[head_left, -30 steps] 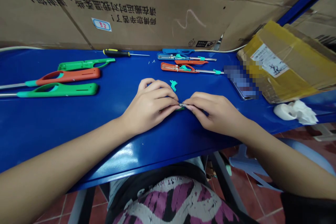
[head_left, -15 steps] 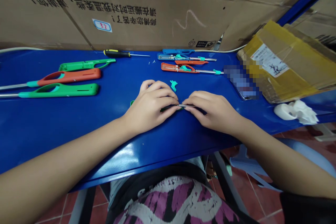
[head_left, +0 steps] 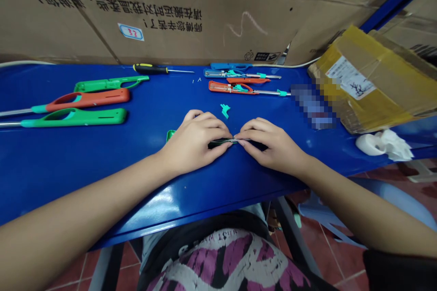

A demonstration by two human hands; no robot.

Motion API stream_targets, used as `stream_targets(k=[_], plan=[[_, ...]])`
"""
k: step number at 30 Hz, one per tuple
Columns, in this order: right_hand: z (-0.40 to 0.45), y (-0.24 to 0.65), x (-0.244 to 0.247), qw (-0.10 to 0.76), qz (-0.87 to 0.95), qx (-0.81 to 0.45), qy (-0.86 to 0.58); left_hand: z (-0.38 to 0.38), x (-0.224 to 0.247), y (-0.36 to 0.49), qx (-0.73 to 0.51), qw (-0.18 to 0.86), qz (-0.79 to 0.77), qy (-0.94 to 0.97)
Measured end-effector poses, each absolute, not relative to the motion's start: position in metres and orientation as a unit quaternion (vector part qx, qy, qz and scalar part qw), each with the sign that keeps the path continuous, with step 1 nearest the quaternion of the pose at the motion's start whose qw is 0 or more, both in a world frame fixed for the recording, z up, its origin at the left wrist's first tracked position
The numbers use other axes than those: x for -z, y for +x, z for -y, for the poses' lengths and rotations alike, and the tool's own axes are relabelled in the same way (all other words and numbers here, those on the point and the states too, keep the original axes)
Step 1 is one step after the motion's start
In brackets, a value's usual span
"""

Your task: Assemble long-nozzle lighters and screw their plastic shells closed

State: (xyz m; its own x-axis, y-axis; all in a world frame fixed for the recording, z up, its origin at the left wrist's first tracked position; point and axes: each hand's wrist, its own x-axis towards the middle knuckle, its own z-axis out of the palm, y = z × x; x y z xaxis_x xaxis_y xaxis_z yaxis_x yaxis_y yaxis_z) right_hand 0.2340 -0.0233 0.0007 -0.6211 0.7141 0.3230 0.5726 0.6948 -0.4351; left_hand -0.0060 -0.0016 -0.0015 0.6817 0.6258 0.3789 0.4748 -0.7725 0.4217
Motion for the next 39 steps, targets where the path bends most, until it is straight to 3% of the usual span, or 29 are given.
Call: stream_targets(k=[10, 25, 30, 35, 39], plan=[[0.021, 0.228, -0.001, 0.27, 0.869, -0.185, -0.372, 0.003, 0.003, -0.003, -0.267, 0.159, -0.319, 0.895], [0.025, 0.229, -0.001, 0.211, 0.872, -0.117, -0.425, 0.001, -0.021, -0.022, -0.226, 0.115, -0.348, 0.902], [0.02, 0.234, -0.016, 0.247, 0.857, -0.134, -0.433, -0.004, -0.028, -0.057, -0.187, 0.094, -0.377, 0.902], [0.009, 0.221, -0.031, 0.265, 0.868, -0.123, -0.402, -0.009, -0.021, -0.087, -0.188, 0.132, -0.377, 0.897], [-0.004, 0.19, -0.036, 0.214, 0.888, -0.138, -0.384, -0.007, -0.016, -0.09, -0.193, 0.157, -0.376, 0.893]])
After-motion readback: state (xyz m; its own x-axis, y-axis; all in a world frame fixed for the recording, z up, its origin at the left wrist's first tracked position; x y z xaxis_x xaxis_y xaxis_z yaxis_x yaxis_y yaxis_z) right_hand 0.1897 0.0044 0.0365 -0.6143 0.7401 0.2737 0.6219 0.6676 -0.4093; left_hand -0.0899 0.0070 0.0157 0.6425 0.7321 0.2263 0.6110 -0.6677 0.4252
